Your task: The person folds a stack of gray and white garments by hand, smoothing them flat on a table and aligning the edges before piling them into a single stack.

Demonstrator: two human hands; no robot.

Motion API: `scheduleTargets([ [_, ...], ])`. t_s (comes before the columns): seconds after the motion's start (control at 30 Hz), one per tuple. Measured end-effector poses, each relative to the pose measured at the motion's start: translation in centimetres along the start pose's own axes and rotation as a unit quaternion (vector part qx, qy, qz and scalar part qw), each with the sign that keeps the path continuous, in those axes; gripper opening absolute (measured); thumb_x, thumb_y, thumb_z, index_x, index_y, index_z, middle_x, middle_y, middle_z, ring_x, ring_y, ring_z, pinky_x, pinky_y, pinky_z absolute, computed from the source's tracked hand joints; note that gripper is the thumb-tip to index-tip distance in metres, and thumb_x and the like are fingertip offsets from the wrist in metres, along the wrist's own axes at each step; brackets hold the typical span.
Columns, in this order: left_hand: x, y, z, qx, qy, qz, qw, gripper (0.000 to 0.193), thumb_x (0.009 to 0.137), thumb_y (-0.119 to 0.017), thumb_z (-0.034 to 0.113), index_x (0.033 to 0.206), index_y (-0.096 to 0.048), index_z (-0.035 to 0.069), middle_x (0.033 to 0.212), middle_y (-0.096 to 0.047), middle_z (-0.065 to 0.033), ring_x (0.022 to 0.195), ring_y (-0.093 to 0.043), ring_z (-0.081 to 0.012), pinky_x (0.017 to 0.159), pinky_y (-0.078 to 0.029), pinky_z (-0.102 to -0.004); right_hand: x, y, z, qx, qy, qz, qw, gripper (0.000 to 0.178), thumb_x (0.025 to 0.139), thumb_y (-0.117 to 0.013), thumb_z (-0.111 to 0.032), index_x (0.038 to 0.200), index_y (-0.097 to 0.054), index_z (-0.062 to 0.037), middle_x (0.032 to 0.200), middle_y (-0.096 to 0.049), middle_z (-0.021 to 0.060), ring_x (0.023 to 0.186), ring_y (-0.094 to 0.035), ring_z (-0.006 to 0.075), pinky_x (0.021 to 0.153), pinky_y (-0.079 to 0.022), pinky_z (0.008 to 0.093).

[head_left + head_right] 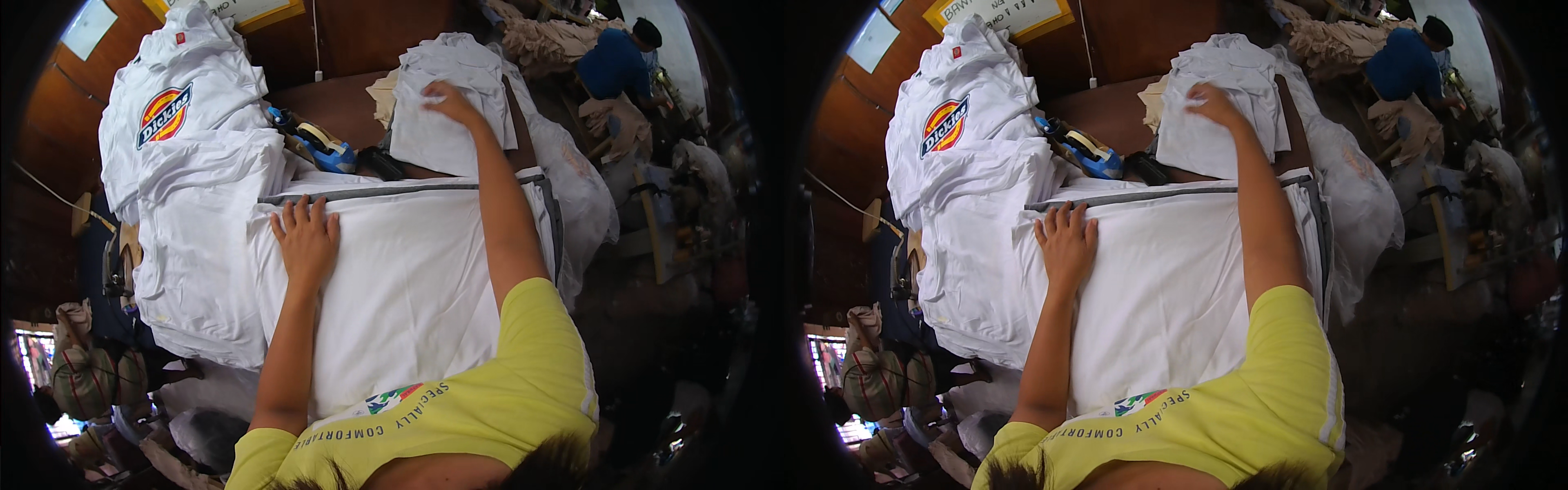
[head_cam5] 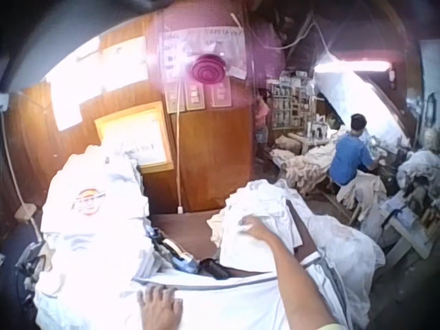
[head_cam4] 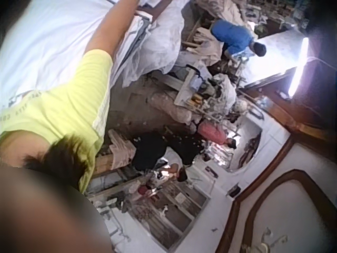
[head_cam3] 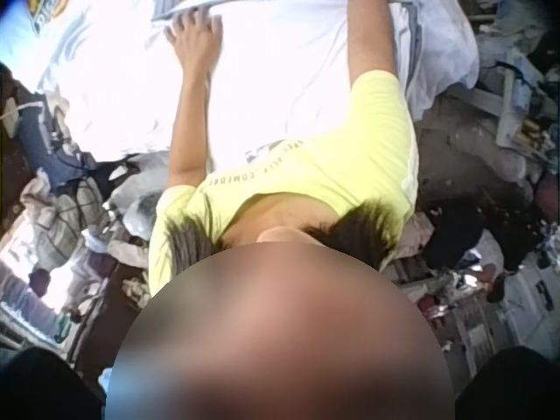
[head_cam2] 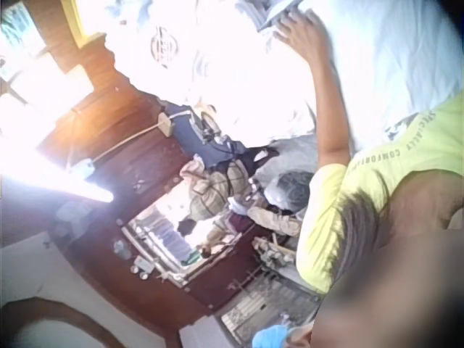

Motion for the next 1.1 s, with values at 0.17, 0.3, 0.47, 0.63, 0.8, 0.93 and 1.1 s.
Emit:
scheduleTargets([
  [0.17, -0.1, 0.3, -0.2, -0.021, 0.007, 0.005, 1.000, 0.038, 0.086, -0.046, 0.033, 0.115, -0.053, 0.010, 0.124, -0.047, -0.0136, 0.122, -0.034, -0.0335, 0.104, -0.013, -0.0514, -4.1, -8.7, -5.7, -0.354, 0.090, -0.143, 0.920, 0.046, 0.061, -0.076, -0.029, 0.101, -0.056, -0.0143, 0.113, -0.045, 0.0077, 0.102, -0.048, 0.0308, 0.081, -0.045, 0.0409],
  [0.3, -0.2, 0.4, -0.4, -0.038, 0.008, 0.023, 0.999, 0.038, 0.086, -0.046, 0.033, 0.114, -0.053, 0.009, 0.123, -0.047, -0.0134, 0.122, -0.034, -0.0335, 0.104, -0.014, -0.0513, -5.5, -9.0, -7.3, -0.427, 0.106, -0.113, 0.891, 0.047, 0.062, -0.073, -0.029, 0.104, -0.055, -0.0168, 0.121, -0.043, 0.0085, 0.108, -0.047, 0.0328, 0.077, -0.047, 0.0441],
  [0.47, -0.6, 0.2, -0.7, -0.034, 0.018, 0.031, 0.999, 0.038, 0.086, -0.046, 0.034, 0.115, -0.054, 0.011, 0.123, -0.048, -0.0113, 0.122, -0.035, -0.0312, 0.104, -0.014, -0.0515, -7.2, -9.6, -7.3, -0.508, 0.073, -0.105, 0.852, 0.032, 0.068, -0.065, -0.022, 0.098, -0.058, -0.0114, 0.133, -0.037, 0.0107, 0.114, -0.045, 0.0340, 0.077, -0.048, 0.0426],
  [0.63, -0.7, 0.6, -0.8, -0.046, 0.011, 0.052, 0.998, 0.037, 0.085, -0.048, 0.033, 0.112, -0.055, 0.009, 0.120, -0.050, -0.0116, 0.120, -0.036, -0.0319, 0.103, -0.015, -0.0522, -6.1, -6.1, -2.7, -0.172, -0.029, -0.038, 0.984, 0.016, 0.081, -0.053, -0.018, 0.092, -0.057, -0.0069, 0.109, -0.055, 0.0097, 0.100, -0.053, 0.0224, 0.078, -0.045, 0.0327],
  [0.8, -0.9, 0.6, -0.7, -0.040, 0.004, 0.068, 0.997, 0.035, 0.084, -0.049, 0.032, 0.109, -0.056, 0.008, 0.116, -0.051, -0.0117, 0.117, -0.039, -0.0323, 0.102, -0.017, -0.0527, -6.9, 8.0, -3.3, 0.344, -0.074, 0.372, 0.859, 0.022, 0.084, -0.056, -0.026, 0.094, -0.054, -0.0072, 0.093, -0.055, 0.0053, 0.089, -0.051, 0.0163, 0.081, -0.040, 0.0301],
  [0.93, -1.1, 0.9, -1.4, -0.038, 0.015, 0.079, 0.996, 0.034, 0.084, -0.049, 0.031, 0.109, -0.055, 0.009, 0.117, -0.050, -0.0121, 0.118, -0.039, -0.0323, 0.102, -0.017, -0.0533, -6.8, 15.7, -17.8, 0.467, -0.050, 0.344, 0.813, 0.038, 0.084, -0.053, -0.033, 0.112, -0.050, -0.0075, 0.111, -0.054, 0.0075, 0.103, -0.051, 0.0204, 0.090, -0.041, 0.0348],
  [1.1, -1.5, 3.6, -0.6, -0.394, -0.070, 0.133, 0.907, 0.046, 0.075, -0.065, 0.022, 0.117, -0.050, 0.009, 0.125, -0.044, -0.0140, 0.118, -0.038, -0.0333, 0.102, -0.026, -0.0435, -15.0, 20.6, -33.7, 0.254, 0.029, 0.403, 0.879, 0.046, 0.084, -0.052, -0.043, 0.115, -0.052, -0.0095, 0.104, -0.055, 0.0046, 0.095, -0.054, 0.0157, 0.085, -0.042, 0.0299],
])
Point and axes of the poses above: each hand's wrist, its own x-axis towards the middle knuckle, its own y-axis out of the back of the hand, z = x × y, the point moved 6 cm from there along x, towards the middle knuckle
